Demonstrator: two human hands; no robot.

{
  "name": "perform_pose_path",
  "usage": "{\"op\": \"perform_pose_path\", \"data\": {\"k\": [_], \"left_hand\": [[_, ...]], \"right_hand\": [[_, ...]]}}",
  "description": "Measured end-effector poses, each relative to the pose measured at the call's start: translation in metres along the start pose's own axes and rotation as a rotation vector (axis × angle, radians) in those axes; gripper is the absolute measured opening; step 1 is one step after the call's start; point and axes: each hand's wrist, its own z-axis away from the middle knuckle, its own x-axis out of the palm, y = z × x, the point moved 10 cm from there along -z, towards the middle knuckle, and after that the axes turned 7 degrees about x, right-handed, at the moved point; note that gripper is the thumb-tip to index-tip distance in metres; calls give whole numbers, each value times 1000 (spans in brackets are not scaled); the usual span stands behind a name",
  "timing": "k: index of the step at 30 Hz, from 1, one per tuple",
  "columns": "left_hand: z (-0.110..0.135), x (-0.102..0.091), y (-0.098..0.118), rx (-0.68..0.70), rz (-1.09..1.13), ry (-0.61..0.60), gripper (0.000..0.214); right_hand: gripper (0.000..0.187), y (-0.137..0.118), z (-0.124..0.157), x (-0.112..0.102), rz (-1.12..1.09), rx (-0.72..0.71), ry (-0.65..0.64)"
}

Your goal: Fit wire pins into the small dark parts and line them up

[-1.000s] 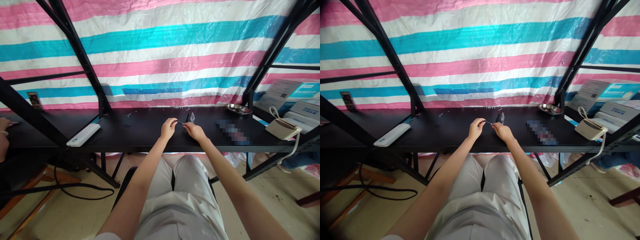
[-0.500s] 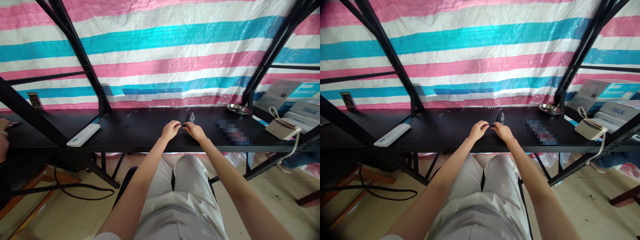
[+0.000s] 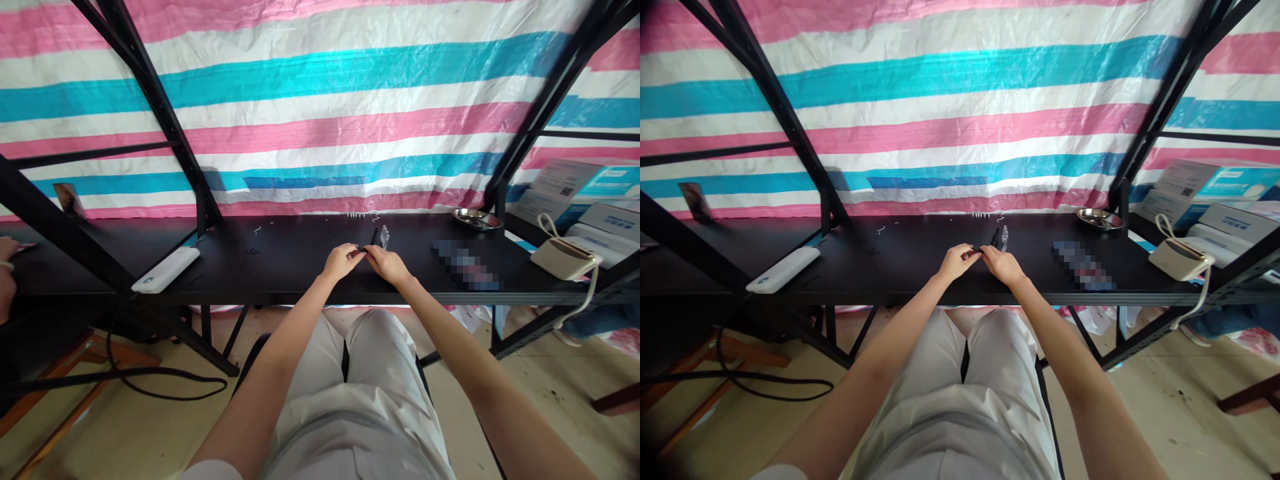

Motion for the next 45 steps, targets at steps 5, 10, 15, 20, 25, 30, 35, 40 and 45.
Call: {"op": "perform_pose_path", "data": {"k": [5,10,15,20,25,30,35,40,45], "left_hand": [[-3,2,-5,-63,81,16,24],[-6,9,-8,-132,123,-49,20],[-9,-12,-34,-164,-61,-116,18],[-4,-85,-95,-453,-428,-56,15],[12,-139,-126,-670,-654,-58,15],[30,-139,-137,-719,-692,-177,18],[37,-138,-140,-769,-700,-185,19],[38,-140,-139,-797,-726,-179,21],[38,-142,-132,-797,-742,-181,23]], "right_hand": [[44,-7,0,-2,-16,-54,-2],[45,-12,1,-4,-54,-102,-8],[46,-11,0,-4,-24,-73,-19],[44,-7,-1,0,19,-28,-27],[42,-6,-2,0,22,-38,-3],[41,-6,-1,-2,49,-51,48],[40,-7,-1,-4,72,-76,103],[39,-6,0,-6,69,-59,126],[38,-5,0,-9,47,-24,122]]}}
